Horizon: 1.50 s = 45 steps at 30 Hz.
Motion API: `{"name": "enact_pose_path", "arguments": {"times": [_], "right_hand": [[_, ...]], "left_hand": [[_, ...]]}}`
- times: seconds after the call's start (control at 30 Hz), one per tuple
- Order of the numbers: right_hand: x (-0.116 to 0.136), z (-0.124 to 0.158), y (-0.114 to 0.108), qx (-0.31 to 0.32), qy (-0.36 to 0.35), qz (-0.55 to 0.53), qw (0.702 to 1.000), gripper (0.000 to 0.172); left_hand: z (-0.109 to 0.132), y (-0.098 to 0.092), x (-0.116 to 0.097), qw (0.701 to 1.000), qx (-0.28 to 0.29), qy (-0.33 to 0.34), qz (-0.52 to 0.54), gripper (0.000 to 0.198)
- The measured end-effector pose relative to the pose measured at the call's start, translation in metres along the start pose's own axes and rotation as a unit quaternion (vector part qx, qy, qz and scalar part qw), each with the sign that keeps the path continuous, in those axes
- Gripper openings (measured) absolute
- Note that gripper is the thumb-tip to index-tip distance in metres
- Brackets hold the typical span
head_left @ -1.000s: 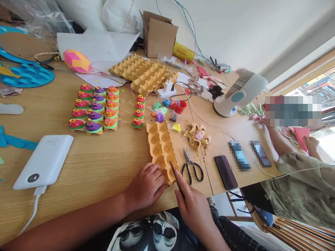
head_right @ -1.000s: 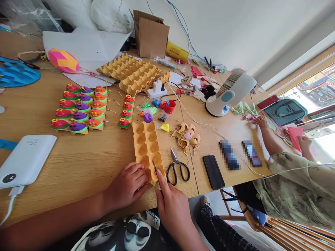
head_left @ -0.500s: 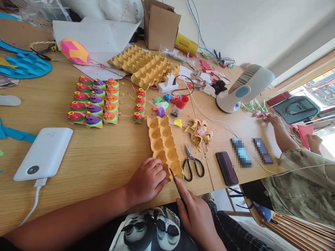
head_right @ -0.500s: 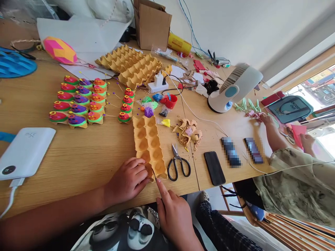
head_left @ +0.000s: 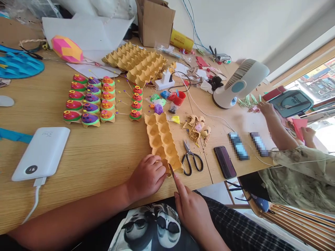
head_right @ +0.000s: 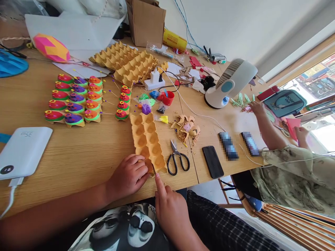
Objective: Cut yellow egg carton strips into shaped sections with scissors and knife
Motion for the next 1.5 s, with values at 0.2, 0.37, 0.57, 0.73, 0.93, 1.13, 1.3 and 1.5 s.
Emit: {"name": "enact_pose_path", "arguments": {"times": [0.2,0.37,0.57,0.73,0.93,1.13,1.3,1.5], "right_hand": [[0.001,0.004,0.0,-0.001,-0.008,0.015,1.0,0.062],[0.0,0.007,-0.001,-0.006,-0.007,0.019,1.0,0.063],[0.006,-0.001,-0.001,0.008,0.009,0.028,1.0,0.063],[-0.003,0.006,0.004,0.002,0.005,0.005,1.0,0.059],[0.001,0.002,0.004,-0.01,0.001,0.016,1.0,0.058],[-0.002,0.006,0.007,-0.02,-0.005,0.018,1.0,0.058],[-0.003,0.005,0.009,-0.024,-0.01,0.021,0.999,0.058],[-0.001,0.002,0.009,-0.025,-0.007,0.017,1.0,0.058]], "left_hand": [[-0.002,-0.002,-0.001,1.0,-0.004,0.0,-0.005,0.018],[-0.002,-0.002,-0.001,1.0,-0.007,-0.003,-0.005,0.016],[-0.001,-0.001,-0.001,1.0,-0.015,0.0,-0.007,0.017],[0.0,0.001,-0.002,1.0,-0.011,0.002,-0.007,0.015],[-0.001,0.0,0.0,1.0,-0.014,-0.005,0.002,0.017],[0.0,0.0,-0.001,1.0,-0.017,-0.005,-0.002,0.016],[-0.002,0.0,0.001,1.0,-0.024,-0.01,0.007,0.017],[-0.002,-0.001,0.001,1.0,-0.022,-0.009,0.012,0.018]]}}
Point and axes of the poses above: each hand's wrist, its own z-axis away from the middle knuckle, its own y-axis out of the palm, x = y × z, the point moved 6 cm from there along -z, towards the middle knuckle, and after that the axes turned 13 degrees about y, right-handed, at the moved point
